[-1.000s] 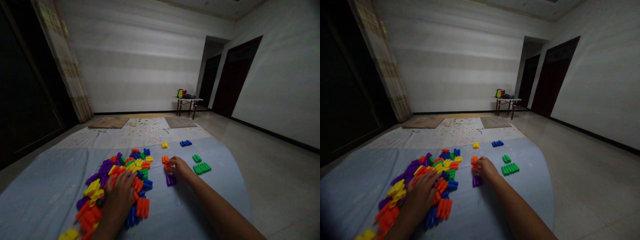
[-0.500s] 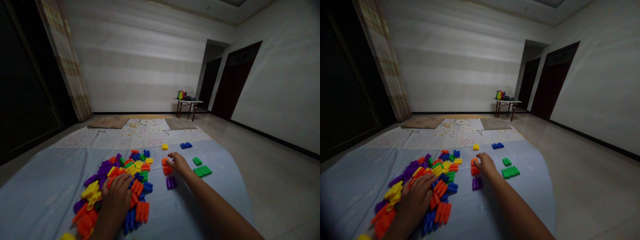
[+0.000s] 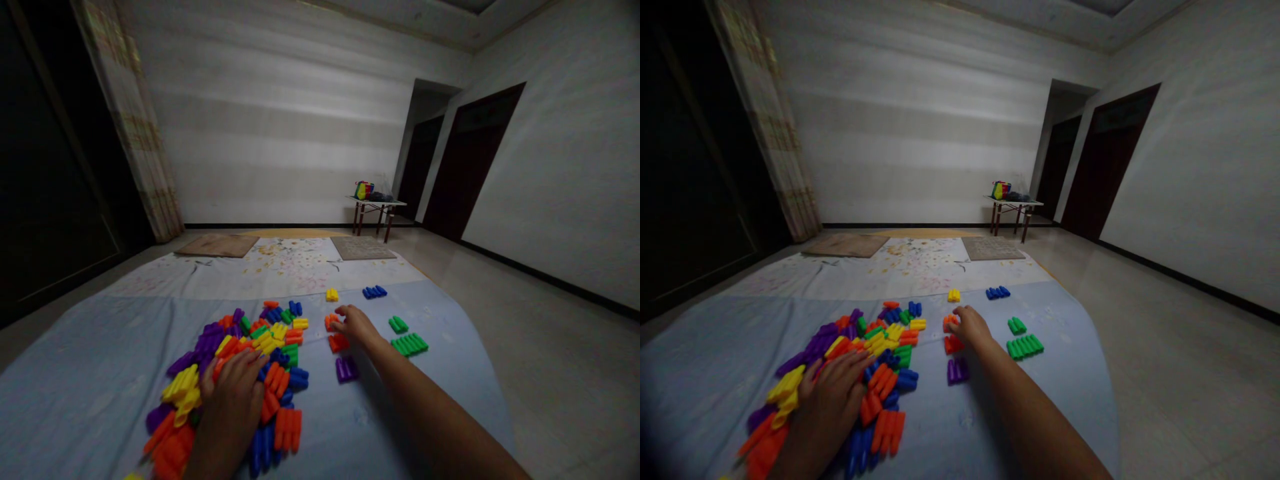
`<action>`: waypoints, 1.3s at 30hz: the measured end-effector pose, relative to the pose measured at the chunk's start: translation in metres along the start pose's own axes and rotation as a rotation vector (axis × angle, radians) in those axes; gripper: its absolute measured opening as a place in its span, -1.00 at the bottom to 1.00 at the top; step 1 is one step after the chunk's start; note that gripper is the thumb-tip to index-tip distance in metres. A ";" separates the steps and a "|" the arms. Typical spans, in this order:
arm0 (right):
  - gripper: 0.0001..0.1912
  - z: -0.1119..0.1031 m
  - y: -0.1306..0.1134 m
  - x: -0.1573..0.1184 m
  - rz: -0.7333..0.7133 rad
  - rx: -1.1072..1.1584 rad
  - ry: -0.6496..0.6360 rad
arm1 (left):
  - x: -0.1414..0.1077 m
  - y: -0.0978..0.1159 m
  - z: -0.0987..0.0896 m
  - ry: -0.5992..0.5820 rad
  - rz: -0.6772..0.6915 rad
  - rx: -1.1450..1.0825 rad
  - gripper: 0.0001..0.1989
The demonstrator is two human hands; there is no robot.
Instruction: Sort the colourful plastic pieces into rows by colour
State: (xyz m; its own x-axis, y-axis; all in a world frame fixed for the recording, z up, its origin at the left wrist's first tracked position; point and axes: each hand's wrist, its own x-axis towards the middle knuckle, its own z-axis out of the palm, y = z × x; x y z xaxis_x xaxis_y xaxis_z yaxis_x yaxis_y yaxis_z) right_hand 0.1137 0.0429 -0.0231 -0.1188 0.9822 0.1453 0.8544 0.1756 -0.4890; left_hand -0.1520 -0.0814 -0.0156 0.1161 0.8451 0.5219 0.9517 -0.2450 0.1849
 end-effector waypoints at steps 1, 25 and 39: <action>-0.58 -0.002 0.003 -0.004 -0.001 0.006 -0.004 | 0.000 0.000 0.000 0.008 0.001 0.000 -0.63; -0.66 -0.021 0.012 -0.053 -0.010 0.176 -0.056 | 0.001 -0.007 0.004 -0.011 0.019 0.017 -0.63; -0.61 -0.019 0.009 -0.083 -0.104 0.150 -0.199 | 0.003 0.002 -0.007 0.016 0.009 0.048 -0.64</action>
State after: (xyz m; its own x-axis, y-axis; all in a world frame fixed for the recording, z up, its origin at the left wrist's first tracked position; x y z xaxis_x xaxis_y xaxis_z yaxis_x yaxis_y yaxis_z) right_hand 0.1408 -0.0388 -0.0228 -0.3116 0.9495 0.0363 0.7494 0.2691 -0.6049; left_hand -0.1515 -0.0827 -0.0075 0.1207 0.8349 0.5371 0.9632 -0.2293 0.1400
